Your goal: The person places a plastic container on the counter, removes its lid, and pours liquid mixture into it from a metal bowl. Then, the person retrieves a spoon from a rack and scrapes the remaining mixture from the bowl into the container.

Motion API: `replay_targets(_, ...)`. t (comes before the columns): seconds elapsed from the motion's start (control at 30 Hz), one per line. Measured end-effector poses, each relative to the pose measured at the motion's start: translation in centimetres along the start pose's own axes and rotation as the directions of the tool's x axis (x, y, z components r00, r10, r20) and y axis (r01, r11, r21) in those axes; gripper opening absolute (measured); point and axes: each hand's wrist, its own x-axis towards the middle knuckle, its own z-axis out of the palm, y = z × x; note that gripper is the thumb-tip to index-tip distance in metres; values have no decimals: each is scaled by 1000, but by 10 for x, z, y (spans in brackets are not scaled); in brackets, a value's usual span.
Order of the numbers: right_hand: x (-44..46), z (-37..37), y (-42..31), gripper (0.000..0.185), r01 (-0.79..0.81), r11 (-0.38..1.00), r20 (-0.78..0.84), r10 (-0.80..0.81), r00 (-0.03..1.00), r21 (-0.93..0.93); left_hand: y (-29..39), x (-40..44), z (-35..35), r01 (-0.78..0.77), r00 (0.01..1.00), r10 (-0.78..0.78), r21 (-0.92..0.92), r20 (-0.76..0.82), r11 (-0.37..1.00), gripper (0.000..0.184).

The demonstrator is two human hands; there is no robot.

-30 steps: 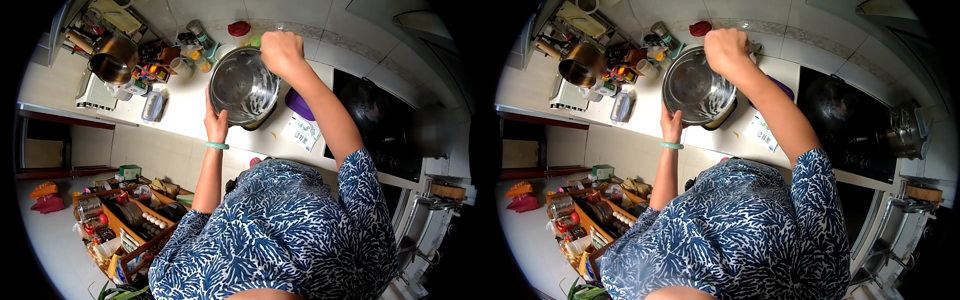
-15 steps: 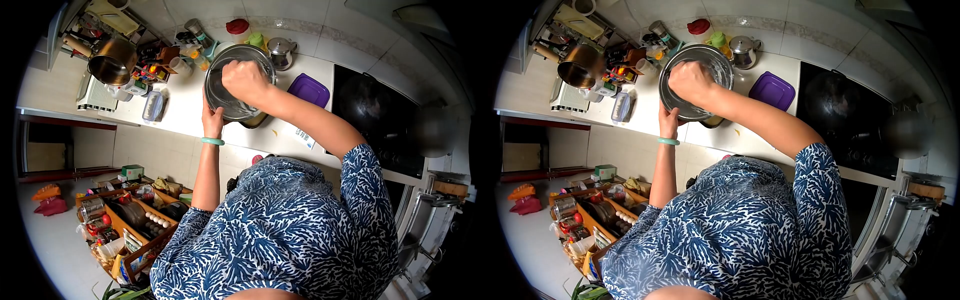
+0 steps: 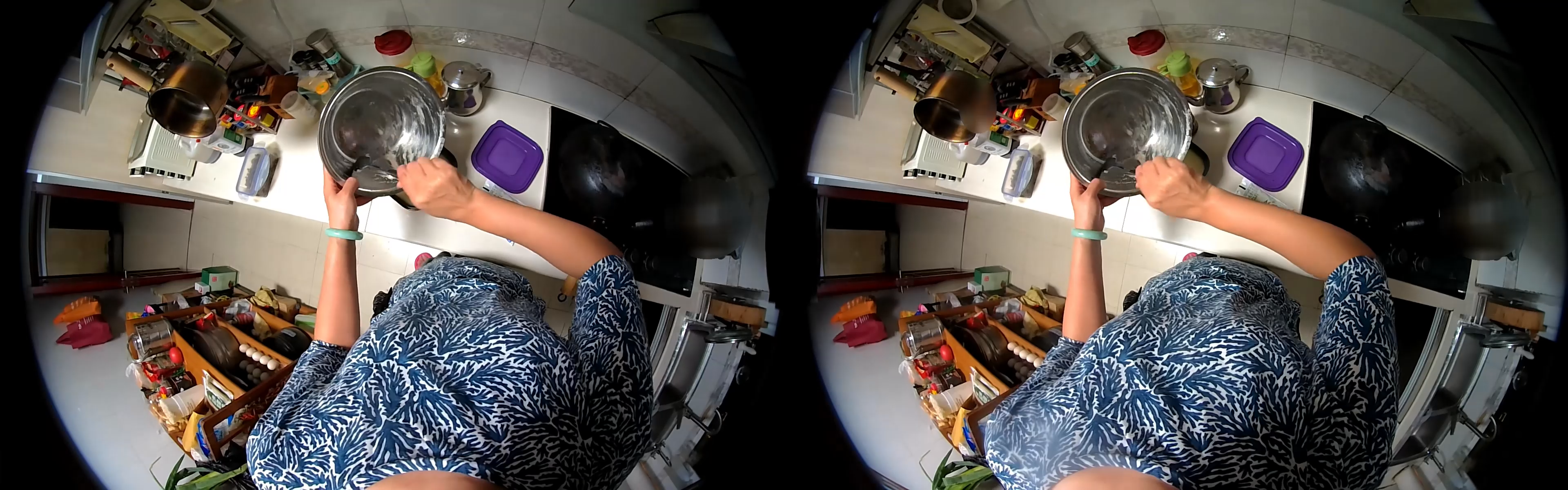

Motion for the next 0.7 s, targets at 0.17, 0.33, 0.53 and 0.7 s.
replay_targets(0.17, 5, -10, -2, 14, -291, 934, -46, 307, 951, 209, 3, -2, 4, -5, 1000, 5, -28, 9, 1000, 55)
replay_targets(0.33, 11, -8, -16, 16, -394, 881, -96, 430, 898, 262, 3, -2, 9, -1, 1000, 2, -29, 31, 1000, 55)
replay_targets(0.53, -33, -1, -26, 18, -334, 898, -23, 355, 935, 286, 7, -1, 6, -45, 999, 45, -22, 15, 999, 59)
replay_targets(0.7, -38, -11, -9, 23, -402, 856, 24, 418, 908, 325, 8, -4, 8, -76, 997, 76, 2, -13, 997, 61)
